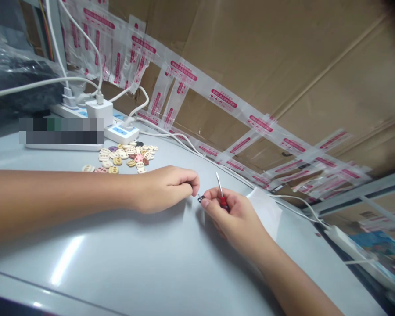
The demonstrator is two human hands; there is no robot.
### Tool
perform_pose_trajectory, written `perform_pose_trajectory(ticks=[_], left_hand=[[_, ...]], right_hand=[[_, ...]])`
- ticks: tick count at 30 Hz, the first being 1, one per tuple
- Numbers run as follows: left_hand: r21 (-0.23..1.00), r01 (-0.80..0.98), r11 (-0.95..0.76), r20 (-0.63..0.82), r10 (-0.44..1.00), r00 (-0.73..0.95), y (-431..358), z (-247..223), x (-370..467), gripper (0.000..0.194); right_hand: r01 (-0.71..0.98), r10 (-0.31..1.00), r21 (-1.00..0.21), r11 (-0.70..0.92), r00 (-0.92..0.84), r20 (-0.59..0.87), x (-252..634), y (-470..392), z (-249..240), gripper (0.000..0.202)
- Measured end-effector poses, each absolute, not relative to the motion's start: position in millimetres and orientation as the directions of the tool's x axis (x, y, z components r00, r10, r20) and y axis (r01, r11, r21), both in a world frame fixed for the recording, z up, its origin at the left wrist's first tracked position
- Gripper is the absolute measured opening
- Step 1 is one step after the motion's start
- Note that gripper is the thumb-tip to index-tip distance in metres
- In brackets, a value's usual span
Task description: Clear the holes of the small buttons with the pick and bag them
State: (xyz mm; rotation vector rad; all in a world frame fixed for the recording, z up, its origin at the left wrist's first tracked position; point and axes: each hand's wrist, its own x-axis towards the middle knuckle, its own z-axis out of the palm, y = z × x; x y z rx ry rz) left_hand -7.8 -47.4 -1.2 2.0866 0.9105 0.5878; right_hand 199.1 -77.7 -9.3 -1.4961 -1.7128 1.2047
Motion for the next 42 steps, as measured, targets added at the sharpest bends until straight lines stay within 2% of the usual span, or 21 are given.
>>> perform_pose_trajectory(ticks=[5, 17, 21, 30, 38, 42], left_hand=[[0.764, 0.447, -0.466, 0.078, 0.753, 0.653, -49.7, -2.1, -7.0, 0.022], [0.810, 0.376, -0.451, 0.077, 0.717, 0.693, -49.6, -3.6, -4.2, 0.012], [0.830, 0.377, -0.411, 0.074, 0.751, 0.656, -49.0, -3.3, -4.2, 0.014], [0.831, 0.417, -0.367, 0.038, 0.786, 0.617, -47.6, -0.9, -3.0, 0.015], [0.845, 0.396, -0.360, 0.022, 0.762, 0.648, -48.3, -1.8, -3.8, 0.013], [0.841, 0.415, -0.347, 0.018, 0.784, 0.621, -48.2, -0.7, -4.0, 0.014]], right_hand=[[0.467, 0.959, -0.884, -0.014, -0.243, -0.144, 199.8, -77.9, -9.9, 0.023], [0.453, 0.958, -0.891, 0.038, -0.270, -0.097, 197.8, -79.4, -10.5, 0.014], [0.446, 0.961, -0.895, 0.009, -0.251, -0.115, 199.7, -78.5, -9.9, 0.011], [0.426, 0.963, -0.905, 0.012, -0.249, -0.104, 201.4, -76.5, -12.3, 0.017], [0.431, 0.965, -0.902, 0.020, -0.244, -0.095, 203.6, -76.1, -14.9, 0.019], [0.381, 0.960, -0.925, -0.022, -0.250, -0.126, 203.2, -76.1, -12.6, 0.021]])
